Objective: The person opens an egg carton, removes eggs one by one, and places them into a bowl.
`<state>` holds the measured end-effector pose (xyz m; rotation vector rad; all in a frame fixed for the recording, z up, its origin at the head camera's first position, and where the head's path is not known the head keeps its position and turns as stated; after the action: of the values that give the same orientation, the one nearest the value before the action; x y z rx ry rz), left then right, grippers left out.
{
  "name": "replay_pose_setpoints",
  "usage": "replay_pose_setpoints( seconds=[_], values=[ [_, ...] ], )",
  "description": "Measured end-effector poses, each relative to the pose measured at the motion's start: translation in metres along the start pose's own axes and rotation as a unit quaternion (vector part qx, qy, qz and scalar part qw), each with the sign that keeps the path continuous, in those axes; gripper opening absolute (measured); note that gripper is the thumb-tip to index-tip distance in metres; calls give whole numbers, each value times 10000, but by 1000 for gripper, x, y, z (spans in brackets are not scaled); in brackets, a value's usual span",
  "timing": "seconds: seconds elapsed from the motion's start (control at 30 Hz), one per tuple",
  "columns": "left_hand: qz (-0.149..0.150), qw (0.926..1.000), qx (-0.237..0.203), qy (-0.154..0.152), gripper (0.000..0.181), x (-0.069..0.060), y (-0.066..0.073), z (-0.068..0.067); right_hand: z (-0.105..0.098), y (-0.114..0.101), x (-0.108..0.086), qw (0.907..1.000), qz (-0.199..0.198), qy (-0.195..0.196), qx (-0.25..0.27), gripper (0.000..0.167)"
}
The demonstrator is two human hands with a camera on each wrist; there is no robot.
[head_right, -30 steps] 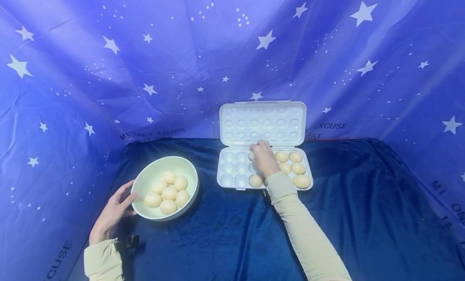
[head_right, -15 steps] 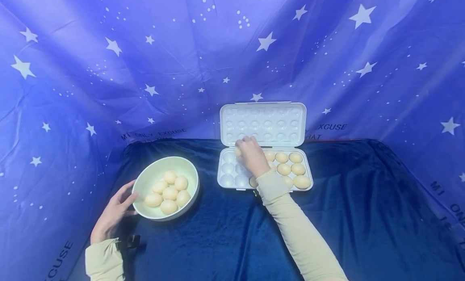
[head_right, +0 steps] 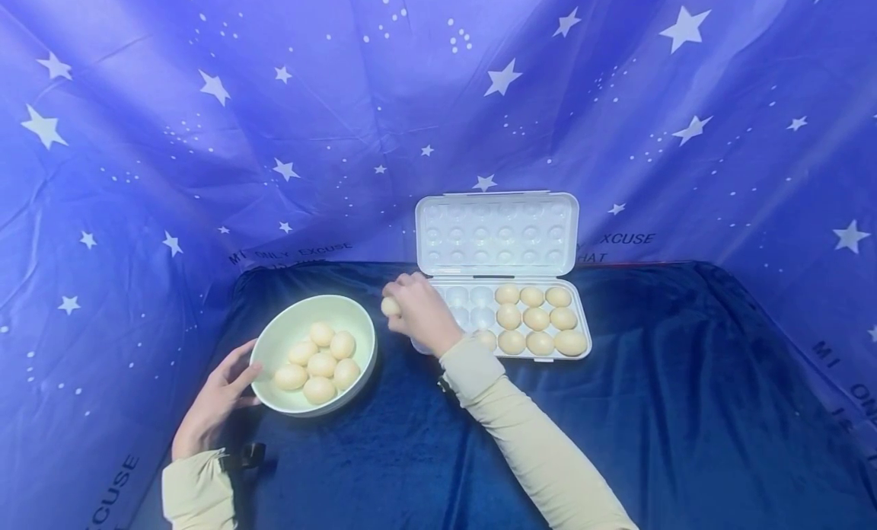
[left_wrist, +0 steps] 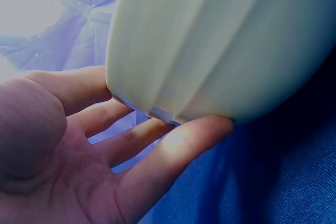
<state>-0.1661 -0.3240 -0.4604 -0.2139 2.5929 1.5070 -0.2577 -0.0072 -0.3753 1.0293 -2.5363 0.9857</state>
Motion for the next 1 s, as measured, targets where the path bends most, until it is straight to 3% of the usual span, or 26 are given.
replay_pose_setpoints(
  seconds=[0.23,0.43,0.87,1.0],
  values=[
    [-11,10000,27,0,56,-3,-2,-2,23,-28,9,9985,-404,-330,140,30],
    [-8,10000,48,-51,57,-1,-1,-2,36,-36,9,9966,-365,-707,203,33],
    [-47,9999,25,-97,57,0,0,0,72,-40,7,9891,-423,-1346,-413,28],
    [-41,10000,28,-87,57,0,1,0,80,-40,8,9849,-279,-1588,-629,27]
  ],
)
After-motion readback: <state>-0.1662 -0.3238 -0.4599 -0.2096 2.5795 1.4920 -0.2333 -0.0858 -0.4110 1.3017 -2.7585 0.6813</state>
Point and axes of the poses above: each hand's wrist, its own x-axis towards the middle knuckle, its own z-axis out of the palm, y = z × x, the point moved 6 cm from there along x, towards the middle knuckle, and after that the axes turned 12 degrees about x, right-handed, at the moved point
